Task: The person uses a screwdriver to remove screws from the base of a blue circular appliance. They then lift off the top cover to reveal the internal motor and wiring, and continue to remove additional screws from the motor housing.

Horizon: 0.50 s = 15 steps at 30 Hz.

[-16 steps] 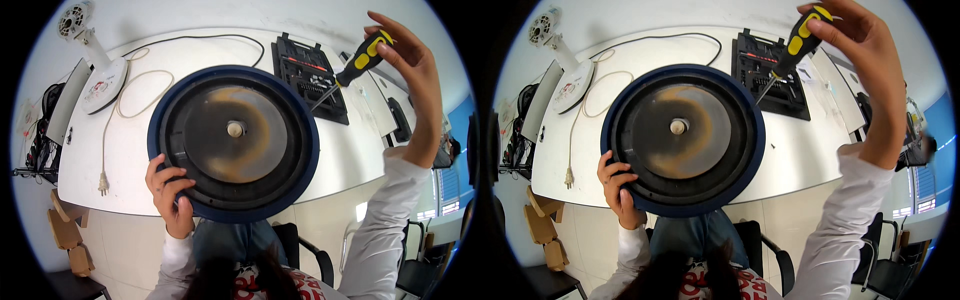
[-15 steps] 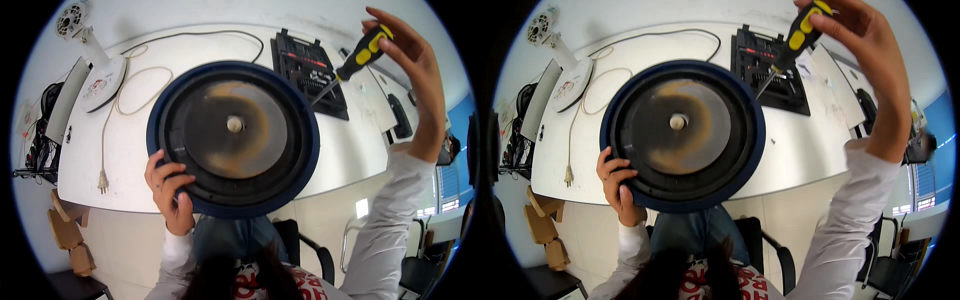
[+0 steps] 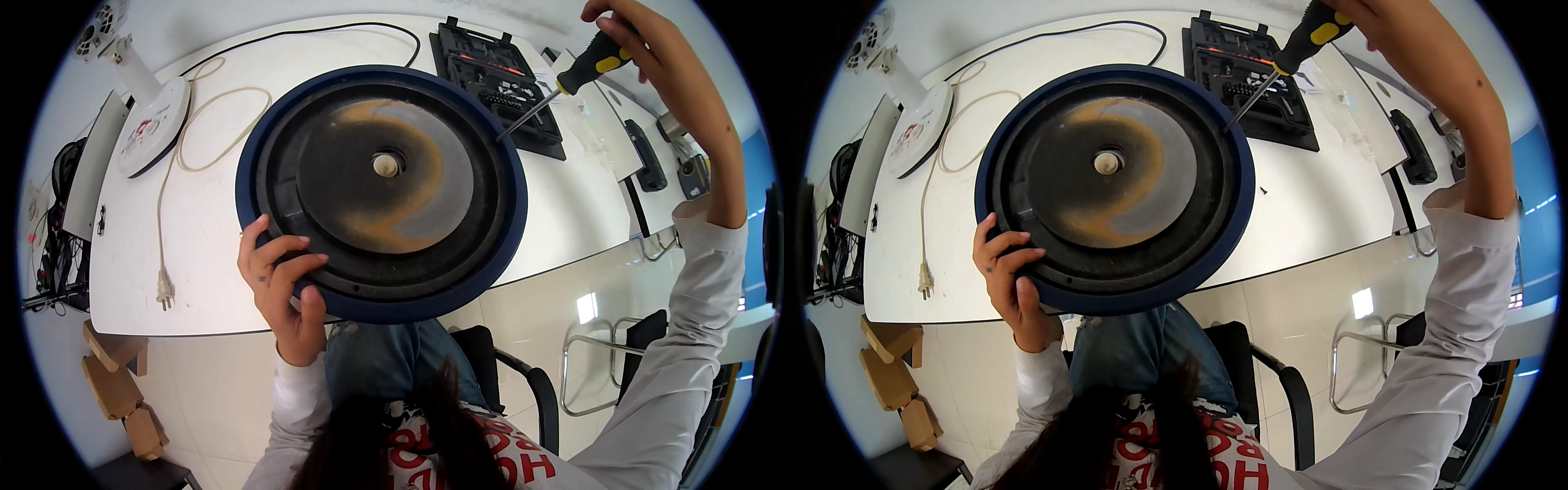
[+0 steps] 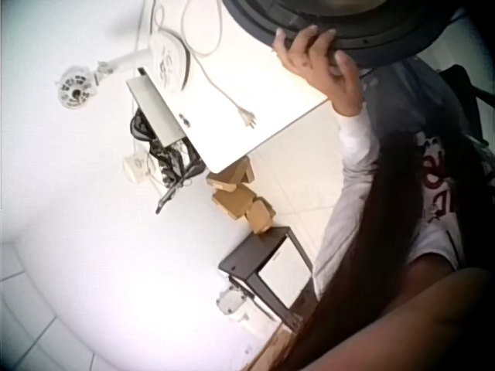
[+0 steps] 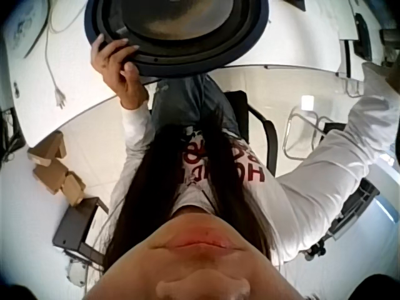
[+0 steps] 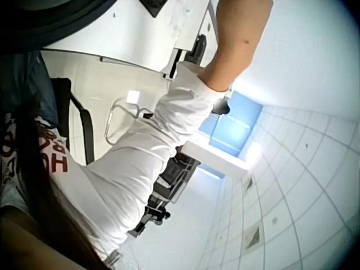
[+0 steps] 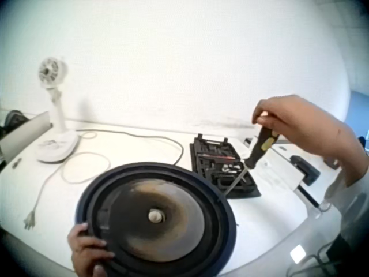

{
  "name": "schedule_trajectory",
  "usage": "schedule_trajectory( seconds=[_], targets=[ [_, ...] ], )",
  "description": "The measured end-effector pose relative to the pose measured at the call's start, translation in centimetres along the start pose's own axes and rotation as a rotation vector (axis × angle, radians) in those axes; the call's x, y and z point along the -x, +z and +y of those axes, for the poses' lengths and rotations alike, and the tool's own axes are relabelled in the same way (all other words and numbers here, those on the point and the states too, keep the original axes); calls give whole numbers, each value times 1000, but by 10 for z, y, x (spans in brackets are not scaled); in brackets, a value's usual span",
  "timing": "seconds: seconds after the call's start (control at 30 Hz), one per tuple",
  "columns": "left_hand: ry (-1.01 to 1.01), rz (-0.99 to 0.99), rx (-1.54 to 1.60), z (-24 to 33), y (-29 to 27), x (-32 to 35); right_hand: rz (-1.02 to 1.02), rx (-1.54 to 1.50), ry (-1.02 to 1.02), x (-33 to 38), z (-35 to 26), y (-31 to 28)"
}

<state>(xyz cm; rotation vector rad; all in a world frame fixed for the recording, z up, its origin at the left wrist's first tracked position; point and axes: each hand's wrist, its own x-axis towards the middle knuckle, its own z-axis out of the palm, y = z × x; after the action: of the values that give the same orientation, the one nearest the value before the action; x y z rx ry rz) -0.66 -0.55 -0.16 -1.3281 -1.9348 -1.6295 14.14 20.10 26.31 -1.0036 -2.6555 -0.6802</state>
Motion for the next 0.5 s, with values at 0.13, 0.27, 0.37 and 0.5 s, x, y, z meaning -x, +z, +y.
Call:
schedule_trajectory(
  seconds=[0.13, 0.27, 0.37, 0.5],
  targets=[
    [0, -6, -35, -2, -8, 4, 4, -264, -69, -6, -3, 11],
    [31, -17, 19, -4, -1, 1, -233, -497, -476, -19, 44, -3],
    [35, -18, 18, -2, -2, -1, -334, -534, -293, -18, 37, -13],
    [38, -20, -7, -3, -5, 1, -7, -243, -221, -13, 51, 34]
  ],
)
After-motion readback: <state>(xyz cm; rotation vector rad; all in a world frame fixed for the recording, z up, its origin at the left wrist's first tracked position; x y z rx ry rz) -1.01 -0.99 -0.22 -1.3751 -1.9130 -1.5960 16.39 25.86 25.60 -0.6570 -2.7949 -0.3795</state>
